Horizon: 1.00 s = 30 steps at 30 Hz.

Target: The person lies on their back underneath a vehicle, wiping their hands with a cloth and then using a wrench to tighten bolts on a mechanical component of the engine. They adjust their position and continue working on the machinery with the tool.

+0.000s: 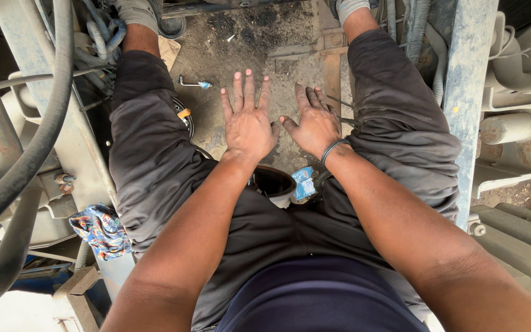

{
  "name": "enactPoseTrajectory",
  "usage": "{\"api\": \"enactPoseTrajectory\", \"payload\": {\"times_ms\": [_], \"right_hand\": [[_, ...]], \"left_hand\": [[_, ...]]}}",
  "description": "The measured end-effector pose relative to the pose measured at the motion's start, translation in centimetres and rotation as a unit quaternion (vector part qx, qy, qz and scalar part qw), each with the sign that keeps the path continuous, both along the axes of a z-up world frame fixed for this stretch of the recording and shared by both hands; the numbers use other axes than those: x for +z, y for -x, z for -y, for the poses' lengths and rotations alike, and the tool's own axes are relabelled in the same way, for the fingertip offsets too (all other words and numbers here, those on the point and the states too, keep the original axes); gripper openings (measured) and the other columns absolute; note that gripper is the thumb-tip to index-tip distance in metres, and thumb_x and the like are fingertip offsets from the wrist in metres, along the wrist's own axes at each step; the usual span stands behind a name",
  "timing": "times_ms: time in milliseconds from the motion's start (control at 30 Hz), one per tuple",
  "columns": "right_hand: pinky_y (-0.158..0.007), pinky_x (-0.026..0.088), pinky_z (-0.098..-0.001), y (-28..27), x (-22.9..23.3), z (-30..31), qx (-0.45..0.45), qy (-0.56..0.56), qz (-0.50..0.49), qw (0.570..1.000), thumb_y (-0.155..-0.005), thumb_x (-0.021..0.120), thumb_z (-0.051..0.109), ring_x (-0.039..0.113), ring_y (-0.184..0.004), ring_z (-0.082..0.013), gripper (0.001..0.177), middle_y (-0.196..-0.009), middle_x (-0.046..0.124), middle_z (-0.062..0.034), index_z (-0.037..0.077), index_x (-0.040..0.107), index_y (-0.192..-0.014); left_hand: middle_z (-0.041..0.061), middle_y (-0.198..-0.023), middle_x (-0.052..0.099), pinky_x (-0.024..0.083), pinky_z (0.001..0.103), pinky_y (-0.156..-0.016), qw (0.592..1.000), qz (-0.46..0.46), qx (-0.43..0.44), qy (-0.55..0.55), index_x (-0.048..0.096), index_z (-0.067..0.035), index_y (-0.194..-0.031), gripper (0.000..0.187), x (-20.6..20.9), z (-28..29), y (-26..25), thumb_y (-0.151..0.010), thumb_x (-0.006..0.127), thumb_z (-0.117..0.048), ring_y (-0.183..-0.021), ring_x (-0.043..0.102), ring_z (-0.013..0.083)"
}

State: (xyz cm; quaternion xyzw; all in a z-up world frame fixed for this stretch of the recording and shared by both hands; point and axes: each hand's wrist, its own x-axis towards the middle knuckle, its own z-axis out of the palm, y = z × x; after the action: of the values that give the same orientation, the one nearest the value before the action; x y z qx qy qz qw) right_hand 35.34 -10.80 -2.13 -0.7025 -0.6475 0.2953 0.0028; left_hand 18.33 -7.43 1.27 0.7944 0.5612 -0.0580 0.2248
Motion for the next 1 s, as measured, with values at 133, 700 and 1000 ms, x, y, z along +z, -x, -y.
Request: {"api": "enactPoseTrajectory", "payload": {"times_ms": [133, 700, 1000], "right_hand": [[-0.112, 0.039, -0.0504, -0.3, -0.7, 1.0, -0.006, -0.023, -0.013, 1.000, -0.092, 0.071, 0.045, 0.037, -0.146, -0.0449, 0.086, -0.150, 0.048, -0.0300, 0.001, 0.034, -0.156], [-0.089, 0.053, -0.0511, -2.0, -1.9, 1.5, -0.068, 0.070, -0.057, 0.994, -0.087, 0.070, 0.044, 0.068, -0.103, -0.0427, 0.046, -0.109, 0.072, -0.0227, 0.009, 0.070, -0.117], [-0.091, 0.054, -0.0486, -3.1, -1.1, 2.6, -0.091, 0.090, -0.072, 0.989, -0.088, 0.069, 0.040, 0.069, -0.104, -0.0407, 0.037, -0.107, 0.074, -0.0213, 0.011, 0.074, -0.111]], "left_hand": [[0.027, -0.166, 0.018, 0.014, 0.060, -0.123, 0.999, 0.012, 0.040, 0.017, 0.032, -0.007, -0.158, 0.098, -3.1, 0.8, 1.0, -0.079, 0.079, -0.039, -0.155, 0.011, 0.0419], [0.020, -0.120, 0.070, 0.053, 0.049, -0.094, 0.986, 0.118, 0.083, 0.087, 0.074, -0.008, -0.113, 0.044, -10.5, 1.6, 4.0, -0.086, 0.073, -0.043, -0.109, 0.066, 0.0424], [0.019, -0.117, 0.073, 0.053, 0.045, -0.100, 0.969, 0.059, 0.156, 0.183, 0.074, -0.011, -0.117, 0.047, -7.9, 2.2, 4.5, -0.084, 0.075, -0.045, -0.114, 0.068, 0.0375]]}}
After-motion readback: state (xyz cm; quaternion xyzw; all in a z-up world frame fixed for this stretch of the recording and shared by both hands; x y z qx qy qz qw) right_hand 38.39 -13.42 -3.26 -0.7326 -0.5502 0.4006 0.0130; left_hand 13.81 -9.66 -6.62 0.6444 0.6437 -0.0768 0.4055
